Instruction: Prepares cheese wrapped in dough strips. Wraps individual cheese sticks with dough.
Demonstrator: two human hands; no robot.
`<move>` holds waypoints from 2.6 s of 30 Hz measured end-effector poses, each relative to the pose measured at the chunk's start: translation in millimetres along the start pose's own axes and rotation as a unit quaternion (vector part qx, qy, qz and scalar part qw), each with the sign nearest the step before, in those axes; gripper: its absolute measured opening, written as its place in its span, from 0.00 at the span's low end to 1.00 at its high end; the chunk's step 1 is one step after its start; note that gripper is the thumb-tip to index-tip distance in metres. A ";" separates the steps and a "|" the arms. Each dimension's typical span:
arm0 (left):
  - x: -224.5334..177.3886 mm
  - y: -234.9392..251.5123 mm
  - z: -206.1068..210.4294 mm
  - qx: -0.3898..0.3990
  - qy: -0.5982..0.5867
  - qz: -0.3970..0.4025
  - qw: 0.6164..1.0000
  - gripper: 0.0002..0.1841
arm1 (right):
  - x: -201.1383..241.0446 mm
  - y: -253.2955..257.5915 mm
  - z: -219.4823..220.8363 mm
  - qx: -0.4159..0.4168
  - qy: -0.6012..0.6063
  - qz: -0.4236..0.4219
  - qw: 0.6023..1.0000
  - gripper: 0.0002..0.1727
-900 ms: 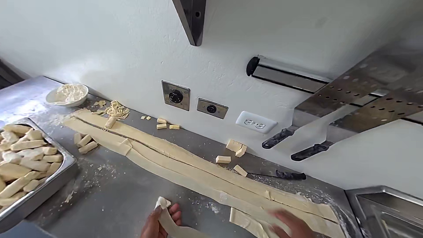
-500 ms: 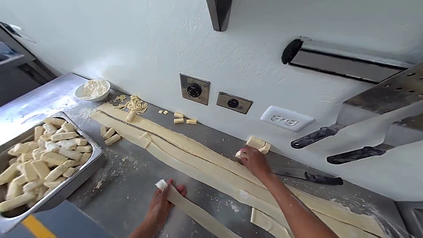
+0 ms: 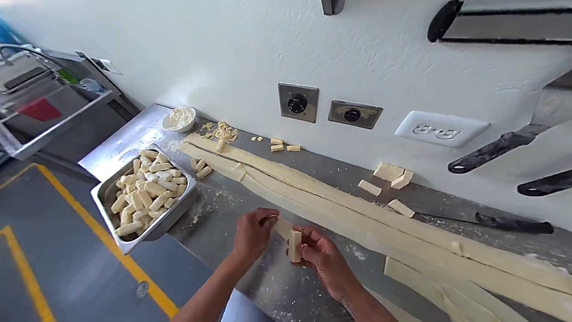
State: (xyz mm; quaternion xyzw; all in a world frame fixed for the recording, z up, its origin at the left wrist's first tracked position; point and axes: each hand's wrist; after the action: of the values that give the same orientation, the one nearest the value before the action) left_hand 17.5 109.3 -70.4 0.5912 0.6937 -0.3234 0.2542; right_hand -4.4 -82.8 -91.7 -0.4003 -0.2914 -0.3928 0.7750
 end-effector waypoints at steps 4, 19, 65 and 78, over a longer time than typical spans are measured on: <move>1.6 -15.7 1.3 -0.051 0.065 0.092 0.992 0.11 | -10.6 0.1 19.9 0.008 0.041 0.047 0.998 0.22; 33.4 -35.6 -0.3 -0.052 0.060 0.194 0.978 0.14 | -28.4 10.8 39.2 -0.030 0.075 0.060 0.995 0.17; 128.2 -29.9 63.4 -0.081 0.158 0.213 0.961 0.15 | -46.0 -13.4 -16.8 0.296 -0.388 0.166 0.857 0.18; 122.1 -35.2 76.5 -0.082 0.143 0.224 0.961 0.15 | -61.5 -15.5 -20.1 0.400 -0.388 0.120 0.821 0.18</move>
State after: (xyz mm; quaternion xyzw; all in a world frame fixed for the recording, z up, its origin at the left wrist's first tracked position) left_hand -40.3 128.8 -205.6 0.7483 0.5970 -0.1125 0.2662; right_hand -46.8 -82.6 -143.0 -0.2060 -0.6497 0.0422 0.7306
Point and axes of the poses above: each hand's wrist, its own y-axis towards the middle knuckle, its own z-axis out of the palm, x = y × z, and after that the axes turned 11 degrees about y, right-handed
